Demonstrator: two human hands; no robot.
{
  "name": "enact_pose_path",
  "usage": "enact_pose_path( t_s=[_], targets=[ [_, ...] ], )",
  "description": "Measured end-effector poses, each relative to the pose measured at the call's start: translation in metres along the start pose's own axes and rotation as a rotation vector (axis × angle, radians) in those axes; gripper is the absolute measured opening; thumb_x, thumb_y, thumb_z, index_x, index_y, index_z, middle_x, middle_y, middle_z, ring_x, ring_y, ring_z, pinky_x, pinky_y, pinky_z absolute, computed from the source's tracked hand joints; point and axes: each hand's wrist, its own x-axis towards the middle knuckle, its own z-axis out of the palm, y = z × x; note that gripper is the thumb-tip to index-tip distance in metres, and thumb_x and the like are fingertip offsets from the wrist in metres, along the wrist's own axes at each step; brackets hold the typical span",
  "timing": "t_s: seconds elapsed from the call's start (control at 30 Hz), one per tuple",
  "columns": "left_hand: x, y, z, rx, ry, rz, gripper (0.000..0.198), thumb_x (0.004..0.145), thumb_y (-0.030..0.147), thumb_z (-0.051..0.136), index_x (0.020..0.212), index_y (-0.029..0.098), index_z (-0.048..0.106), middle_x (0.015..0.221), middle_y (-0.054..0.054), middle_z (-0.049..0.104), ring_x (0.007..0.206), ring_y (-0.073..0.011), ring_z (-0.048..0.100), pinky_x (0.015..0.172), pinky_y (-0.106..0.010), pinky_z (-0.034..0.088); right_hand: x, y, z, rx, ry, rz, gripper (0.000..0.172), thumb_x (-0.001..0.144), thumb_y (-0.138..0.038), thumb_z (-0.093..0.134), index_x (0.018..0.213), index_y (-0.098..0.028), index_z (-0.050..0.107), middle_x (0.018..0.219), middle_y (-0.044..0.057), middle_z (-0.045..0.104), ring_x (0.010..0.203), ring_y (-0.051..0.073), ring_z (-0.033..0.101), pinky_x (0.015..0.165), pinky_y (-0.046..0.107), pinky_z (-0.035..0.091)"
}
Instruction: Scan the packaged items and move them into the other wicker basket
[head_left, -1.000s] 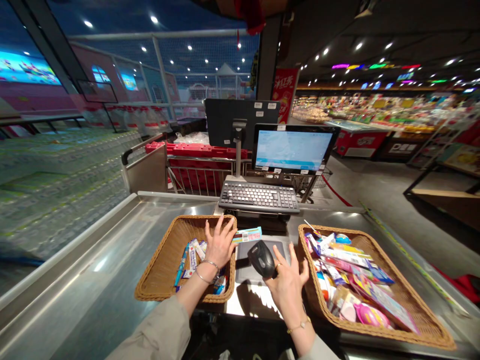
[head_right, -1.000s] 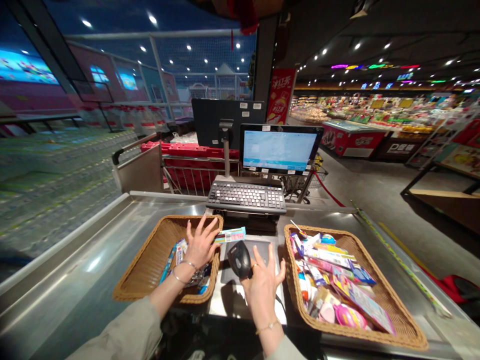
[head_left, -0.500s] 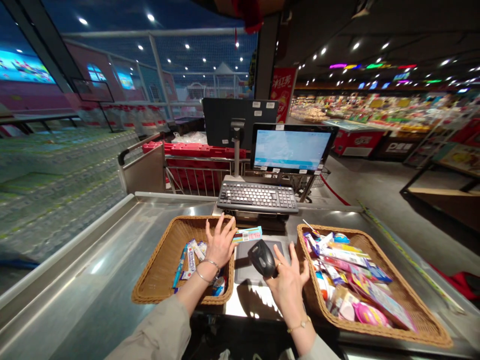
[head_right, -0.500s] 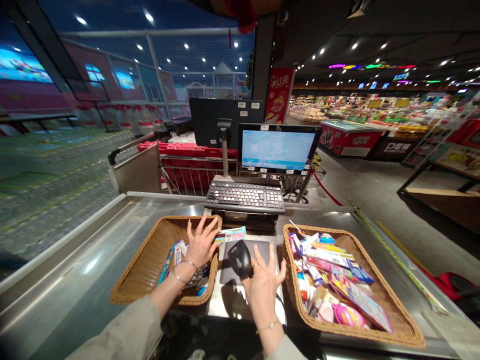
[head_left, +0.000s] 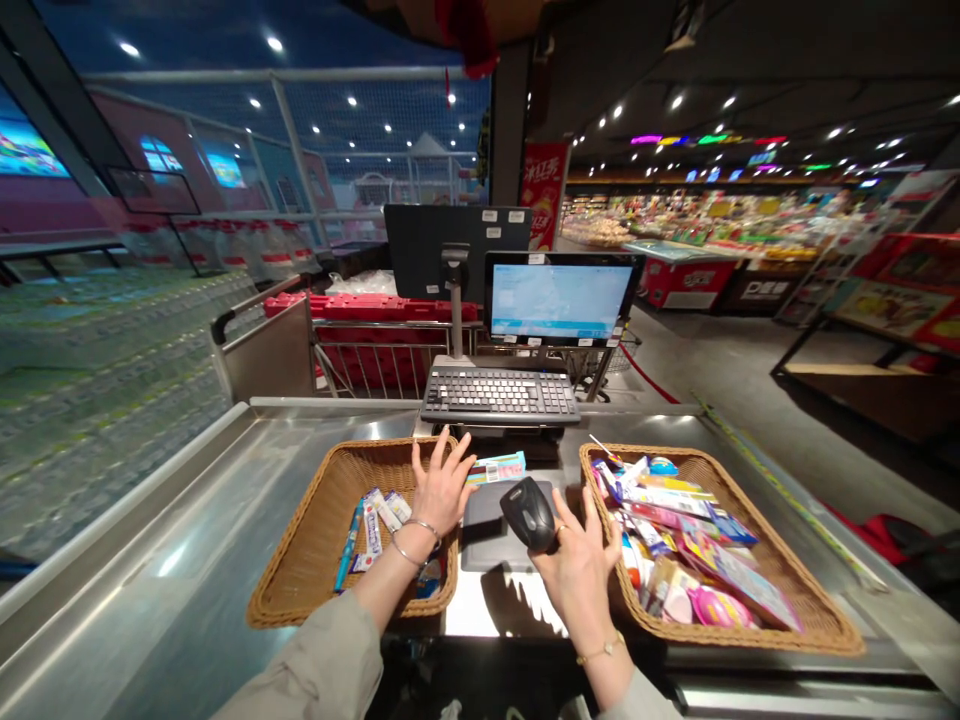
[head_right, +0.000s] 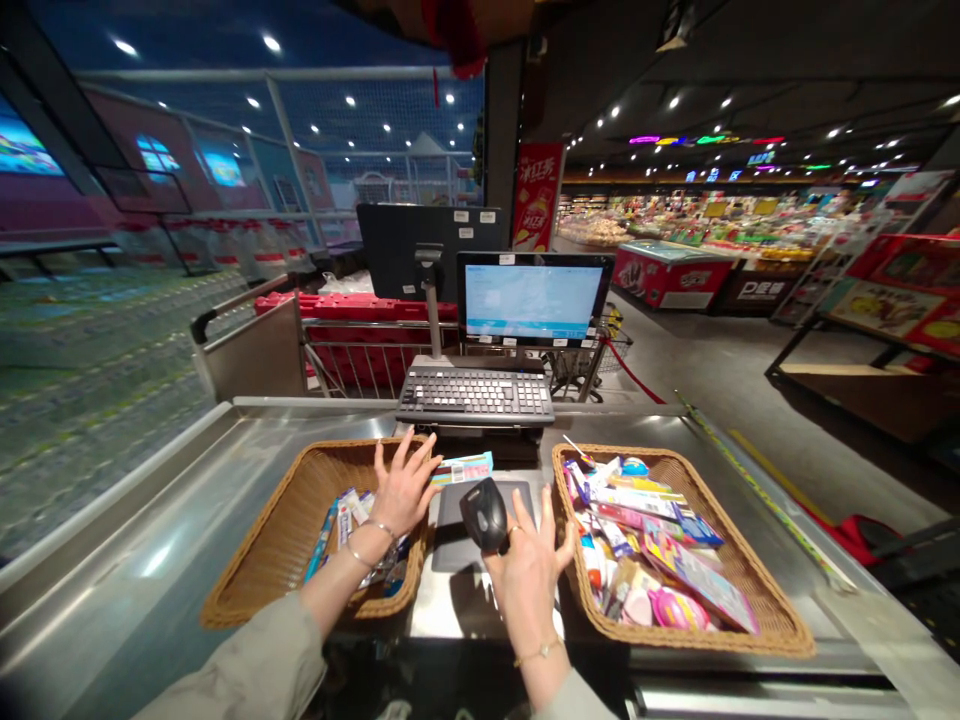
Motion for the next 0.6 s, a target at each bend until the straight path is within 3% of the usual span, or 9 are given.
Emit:
enact_pose_path(
  t_s=[0.33,0.6],
  targets=[
    [0.019,0.025,0.000,-0.038,0.003,0.081,0.039,0.086,0.040,0.058,0.123,0.028,0.061,0.149,-0.005,0.042,0.146,-0.0334,0.019,0.113,-0.070,-0.001,-0.006,0.020,-0.012,-0.071,0.011,0.026,0.024,0.071,-0.022,0.056,0.091,-0.025,0.071,0.129,0.004,0.062,0.140,0.034,0.026,0.108,0.061,0.011],
    [0.036,0.051,0.007,-0.100,0.020,0.161,0.039,0.086,0.040,0.057,0.123,0.027,0.061,0.148,-0.008,0.045,0.145,-0.0350,0.021,0.112,-0.072,0.000,-0.009,0.038,-0.024,-0.124,0.085,0.130,0.018,0.074,-0.025,0.056,0.084,-0.026,0.071,0.128,0.002,0.063,0.137,0.034,0.031,0.108,0.060,0.010]
  ],
)
